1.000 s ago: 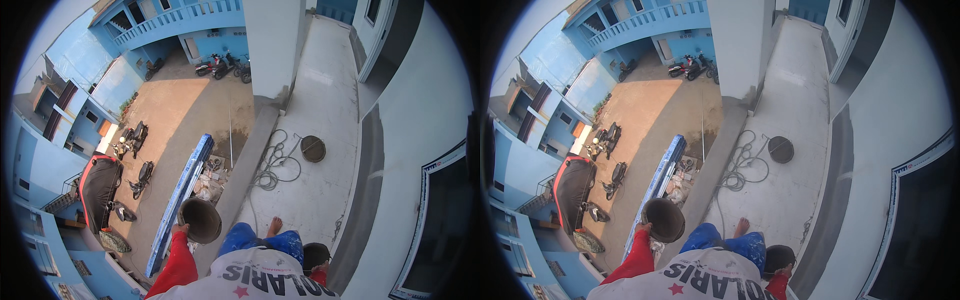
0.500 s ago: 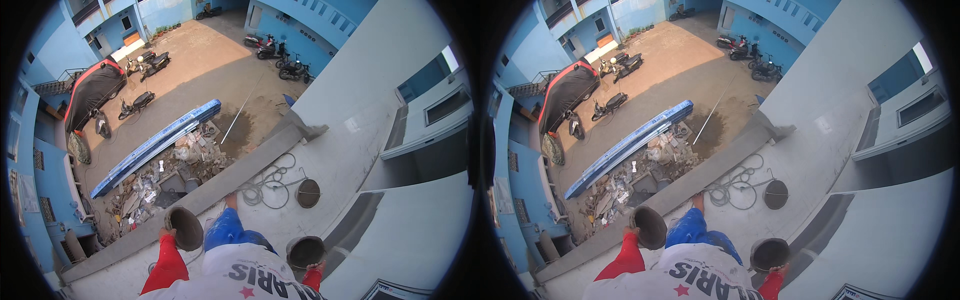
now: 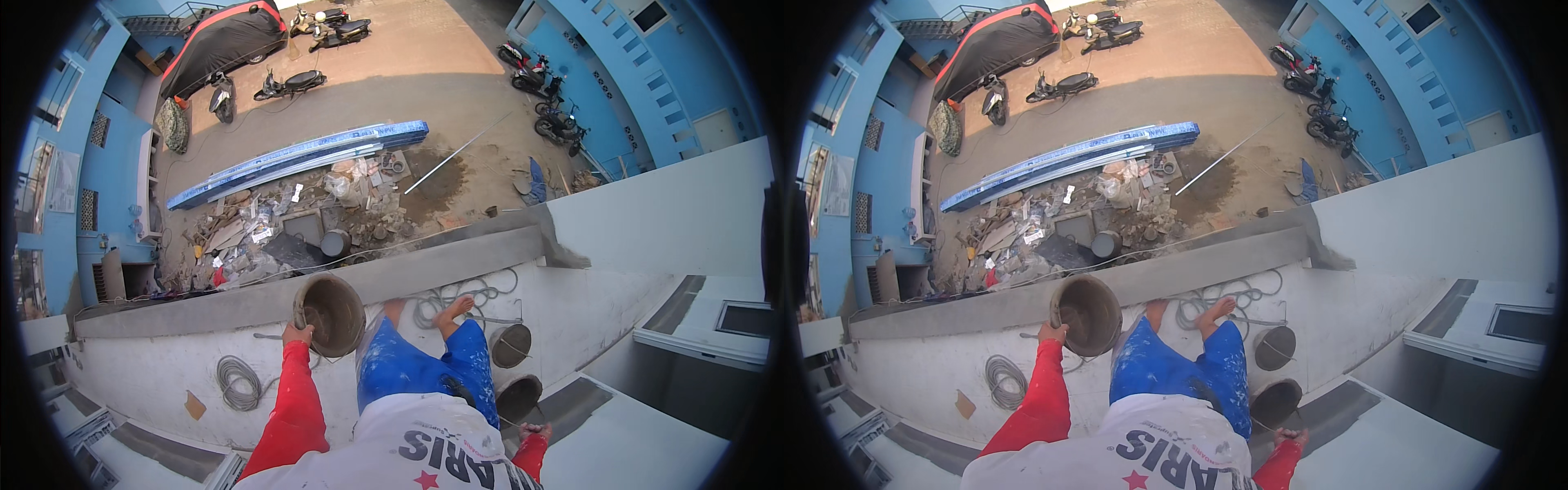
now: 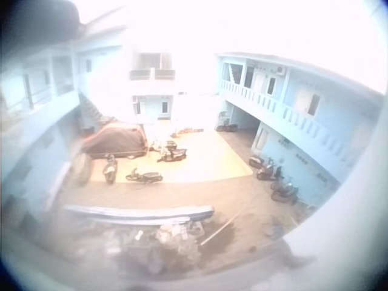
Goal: The person carries two buckets of cement from a balcony into a house, hands one bucket to another person, then returns to the balcony to open a bag of white powder and pour it into a bucket.
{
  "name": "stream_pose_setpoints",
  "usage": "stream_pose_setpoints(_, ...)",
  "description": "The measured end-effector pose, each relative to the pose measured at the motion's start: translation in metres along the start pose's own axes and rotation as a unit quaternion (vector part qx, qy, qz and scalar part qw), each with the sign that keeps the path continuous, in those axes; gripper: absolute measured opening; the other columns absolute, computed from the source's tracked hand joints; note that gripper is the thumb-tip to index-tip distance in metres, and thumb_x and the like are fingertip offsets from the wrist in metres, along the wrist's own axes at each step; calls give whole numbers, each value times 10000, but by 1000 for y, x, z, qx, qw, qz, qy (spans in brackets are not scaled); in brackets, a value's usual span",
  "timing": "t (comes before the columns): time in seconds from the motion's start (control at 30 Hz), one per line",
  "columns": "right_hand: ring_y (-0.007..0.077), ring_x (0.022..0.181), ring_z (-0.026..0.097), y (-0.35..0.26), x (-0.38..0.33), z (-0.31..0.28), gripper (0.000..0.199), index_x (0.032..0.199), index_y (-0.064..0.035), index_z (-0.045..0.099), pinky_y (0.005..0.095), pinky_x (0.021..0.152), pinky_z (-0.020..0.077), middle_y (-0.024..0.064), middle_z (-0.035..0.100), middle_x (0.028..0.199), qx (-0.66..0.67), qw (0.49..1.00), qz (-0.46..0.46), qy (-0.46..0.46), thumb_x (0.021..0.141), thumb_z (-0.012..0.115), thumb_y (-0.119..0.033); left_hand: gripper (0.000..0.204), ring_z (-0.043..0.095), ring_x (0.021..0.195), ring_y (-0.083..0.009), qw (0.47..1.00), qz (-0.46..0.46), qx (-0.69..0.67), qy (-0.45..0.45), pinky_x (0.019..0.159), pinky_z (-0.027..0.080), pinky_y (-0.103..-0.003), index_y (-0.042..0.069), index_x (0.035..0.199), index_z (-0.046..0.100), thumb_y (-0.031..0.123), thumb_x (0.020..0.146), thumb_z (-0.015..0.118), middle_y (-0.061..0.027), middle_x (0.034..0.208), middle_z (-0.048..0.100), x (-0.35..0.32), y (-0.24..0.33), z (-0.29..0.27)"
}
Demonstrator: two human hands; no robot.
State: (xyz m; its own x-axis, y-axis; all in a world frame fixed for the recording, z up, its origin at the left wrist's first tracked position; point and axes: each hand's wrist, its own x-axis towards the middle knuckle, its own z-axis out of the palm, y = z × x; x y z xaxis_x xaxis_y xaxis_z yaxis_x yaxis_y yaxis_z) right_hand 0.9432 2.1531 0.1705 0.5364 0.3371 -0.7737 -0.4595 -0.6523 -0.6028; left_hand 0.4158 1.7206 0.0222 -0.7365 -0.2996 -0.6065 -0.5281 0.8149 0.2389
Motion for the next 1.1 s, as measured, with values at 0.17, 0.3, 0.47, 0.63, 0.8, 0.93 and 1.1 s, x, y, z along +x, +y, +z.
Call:
stream_pose_setpoints(0.17, 122, 430, 343, -13, 12, 59, 394, 608, -187, 368, 379, 651, 386, -60, 330, 468, -50, 999, 4, 10, 875, 473, -458, 481, 633, 903, -357, 999, -16, -39, 25, 818, 488, -407, 9, 990, 614, 281, 608, 721, -216, 946, 655, -11, 4, -5)
stream_pose_setpoints(0.3, 125, 441, 336, -22, 24, 114, 346, 666, -191, 376, 399, 689, 403, -58, 334, 508, -94, 994, 54, 19, 866, 495, -447, 475, 637, 921, -347, 995, -57, -16, 80, 826, 492, -396, 14, 1015, 617, 265, 627, 726, -206, 952, 661, -34, 1, -9)
stream_pose_setpoints(0.47, 125, 433, 369, -13, 56, 171, 363, 645, -200, 377, 369, 633, 418, -58, 330, 495, -144, 989, 26, 0, 860, 508, -461, 493, 632, 944, -352, 981, -153, 86, 88, 836, 492, -393, -20, 1023, 619, 268, 637, 726, -218, 972, 656, -78, 27, -24)
stream_pose_setpoints(0.63, 116, 434, 404, -4, 85, 239, 351, 655, -199, 409, 330, 540, 421, -60, 362, 490, -196, 980, 9, 18, 838, 574, -449, 522, 623, 948, -376, 975, -160, 133, 81, 849, 485, -409, -51, 1026, 609, 272, 634, 728, -247, 977, 645, -99, 55, -41)
stream_pose_setpoints(0.8, 97, 431, 401, 26, 130, 335, 324, 681, -172, 423, 280, 472, 402, -52, 387, 515, -286, 958, 7, -24, 847, 616, -371, 611, 597, 996, -386, 969, -114, 217, 41, 885, 465, -411, -57, 1144, 552, 256, 646, 718, -268, 1061, 610, -86, 76, -27)
stream_pose_setpoints(0.93, 83, 455, 412, 76, 158, 395, 288, 682, -134, 432, 241, 468, 403, -35, 398, 556, -326, 927, -80, -170, 874, 603, -264, 671, 589, 1026, -380, 976, -37, 216, -15, 904, 459, -398, -60, 1244, 469, 197, 667, 695, -264, 1089, 601, -42, 114, 43)
stream_pose_setpoints(1.1, 87, 487, 415, 90, 197, 455, 292, 671, -113, 453, 264, 488, 416, -27, 408, 559, -481, 814, -163, -283, 890, 584, -254, 740, 583, 1052, -348, 981, 55, 172, -72, 902, 459, -384, -2, 1332, 399, 168, 674, 690, -234, 1130, 594, -20, 174, 155)
